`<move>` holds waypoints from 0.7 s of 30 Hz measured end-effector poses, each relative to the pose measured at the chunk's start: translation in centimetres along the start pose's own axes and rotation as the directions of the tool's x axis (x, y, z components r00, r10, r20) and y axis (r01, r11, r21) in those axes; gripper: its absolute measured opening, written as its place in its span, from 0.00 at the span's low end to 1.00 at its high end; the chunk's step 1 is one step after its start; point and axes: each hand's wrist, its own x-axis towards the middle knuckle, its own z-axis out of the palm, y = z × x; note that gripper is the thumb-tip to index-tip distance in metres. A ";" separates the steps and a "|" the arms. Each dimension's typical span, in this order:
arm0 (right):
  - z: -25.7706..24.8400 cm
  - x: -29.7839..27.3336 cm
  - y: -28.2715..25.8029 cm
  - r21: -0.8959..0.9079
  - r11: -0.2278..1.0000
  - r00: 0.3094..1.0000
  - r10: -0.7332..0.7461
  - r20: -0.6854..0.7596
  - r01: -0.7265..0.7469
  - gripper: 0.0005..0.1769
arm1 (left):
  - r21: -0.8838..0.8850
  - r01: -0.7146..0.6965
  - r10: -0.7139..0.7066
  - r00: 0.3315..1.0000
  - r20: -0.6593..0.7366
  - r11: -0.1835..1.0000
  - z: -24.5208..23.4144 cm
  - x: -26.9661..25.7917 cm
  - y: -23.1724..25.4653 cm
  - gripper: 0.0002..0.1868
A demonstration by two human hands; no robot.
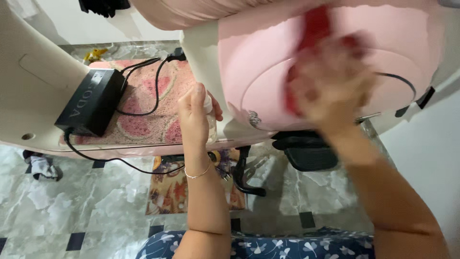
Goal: The person cleans a pink scooter by spraying a cleaning solution from a small white bottle and wiping the body panels with a red cloth. They work on the side, front, and lower sections of the scooter, moving around it to reach different areas.
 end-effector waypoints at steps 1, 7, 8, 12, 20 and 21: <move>-1.4 0.1 1.7 -0.065 0.988 0.990 0.139 -0.028 -0.140 0.30 | 0.016 0.014 -0.014 1.000 -0.004 1.000 -0.4 0.1 0.0 0.29; -1.1 4.3 1.0 -0.076 0.768 0.750 0.590 -0.300 -0.636 0.25 | 0.025 0.018 -0.018 1.000 -0.008 1.000 -2.2 0.4 -0.3 0.30; -0.2 5.1 -1.0 -0.129 0.734 0.732 0.612 -0.300 -0.667 0.27 | 0.013 0.016 -0.016 1.000 -0.009 1.000 -2.4 0.5 -0.4 0.30; 7.9 7.3 -13.1 -0.326 0.859 0.916 0.396 -0.068 -0.396 0.35 | -0.010 0.026 -0.027 0.999 -0.037 1.000 -3.3 0.7 -0.7 0.29; 7.0 6.6 -13.2 -0.135 0.955 0.960 -0.248 0.129 0.265 0.29 | -0.008 -0.013 0.013 0.998 -0.058 1.000 -4.6 0.7 -0.5 0.29; 4.8 6.5 -11.4 -0.053 0.984 0.981 -0.164 0.100 0.170 0.25 | -0.003 -0.012 0.012 0.998 -0.063 1.000 -4.7 0.7 -0.5 0.29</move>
